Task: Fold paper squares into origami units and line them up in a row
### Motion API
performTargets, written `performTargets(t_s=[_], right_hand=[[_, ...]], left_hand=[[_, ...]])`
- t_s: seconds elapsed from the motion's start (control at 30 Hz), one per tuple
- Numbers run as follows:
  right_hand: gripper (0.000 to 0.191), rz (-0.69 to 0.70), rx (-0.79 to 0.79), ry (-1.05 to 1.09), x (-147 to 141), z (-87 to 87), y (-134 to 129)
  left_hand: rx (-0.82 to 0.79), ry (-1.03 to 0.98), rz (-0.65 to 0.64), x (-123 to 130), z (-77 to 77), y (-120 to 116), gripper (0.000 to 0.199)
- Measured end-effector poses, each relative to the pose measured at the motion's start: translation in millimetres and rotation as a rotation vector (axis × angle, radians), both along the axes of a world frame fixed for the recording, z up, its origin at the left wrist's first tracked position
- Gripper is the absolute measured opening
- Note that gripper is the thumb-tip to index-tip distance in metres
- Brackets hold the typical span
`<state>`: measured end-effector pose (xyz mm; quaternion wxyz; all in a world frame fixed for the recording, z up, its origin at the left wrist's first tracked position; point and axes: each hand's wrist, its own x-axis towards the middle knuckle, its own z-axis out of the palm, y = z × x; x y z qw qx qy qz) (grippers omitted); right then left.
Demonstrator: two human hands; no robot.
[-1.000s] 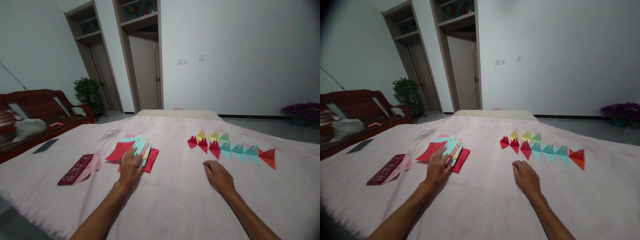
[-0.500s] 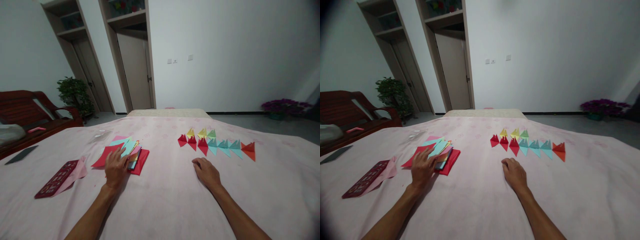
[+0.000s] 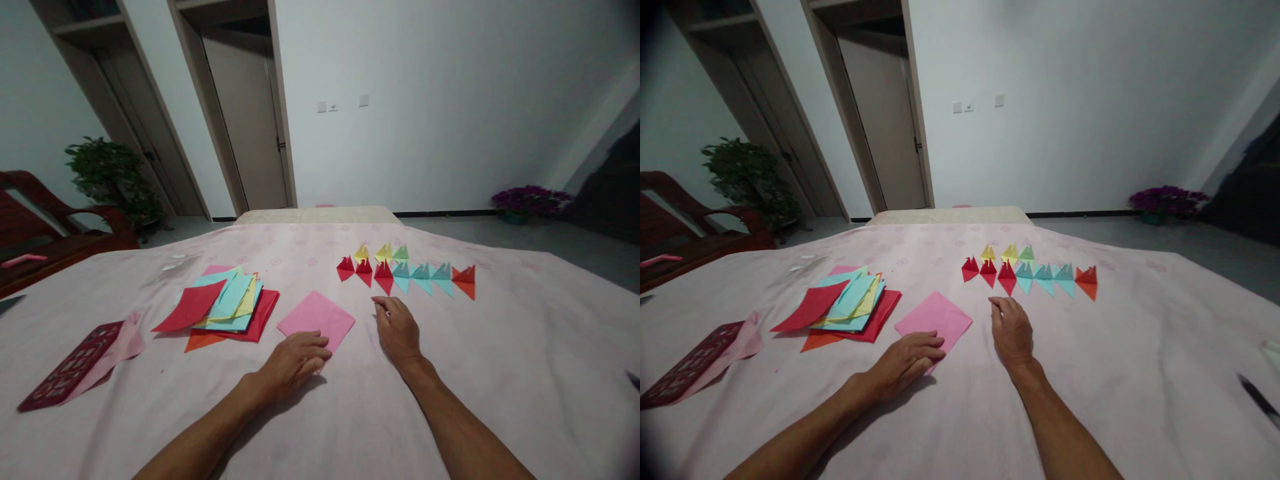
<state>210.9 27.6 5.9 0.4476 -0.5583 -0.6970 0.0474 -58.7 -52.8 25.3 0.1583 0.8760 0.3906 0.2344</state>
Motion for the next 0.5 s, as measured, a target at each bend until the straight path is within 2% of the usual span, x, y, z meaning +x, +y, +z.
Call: performTargets(t_s=[0.1, 0.17, 0.23, 0.33, 0.5], right_hand=[[0.03, 0.174, 0.095, -0.015, -19.1, 9.6, -15.1], [0.033, 0.359, 0.094, -0.027, -37.6, 14.0, -25.1], [0.039, 0.477, 0.069, -0.043, -54.6, 14.1, -31.9], [0.049, 0.554, -0.03, -0.139, -69.1, 4.9, -33.2], [0.055, 0.467, -0.201, -0.367, -67.6, -14.7, -26.2]], left_hand=[[-0.032, -0.067, 0.211, 7.9, 0.0, 17.6, 0.033], [0.006, 0.025, 0.249, 15.2, -7.1, 29.5, 0.037], [0.056, 0.145, 0.265, 22.3, -16.8, 38.2, 0.054], [0.122, 0.246, 0.269, 26.6, -26.9, 46.1, 0.064], [0.13, 0.321, 0.272, 10.2, -25.5, 51.2, 0.071]])
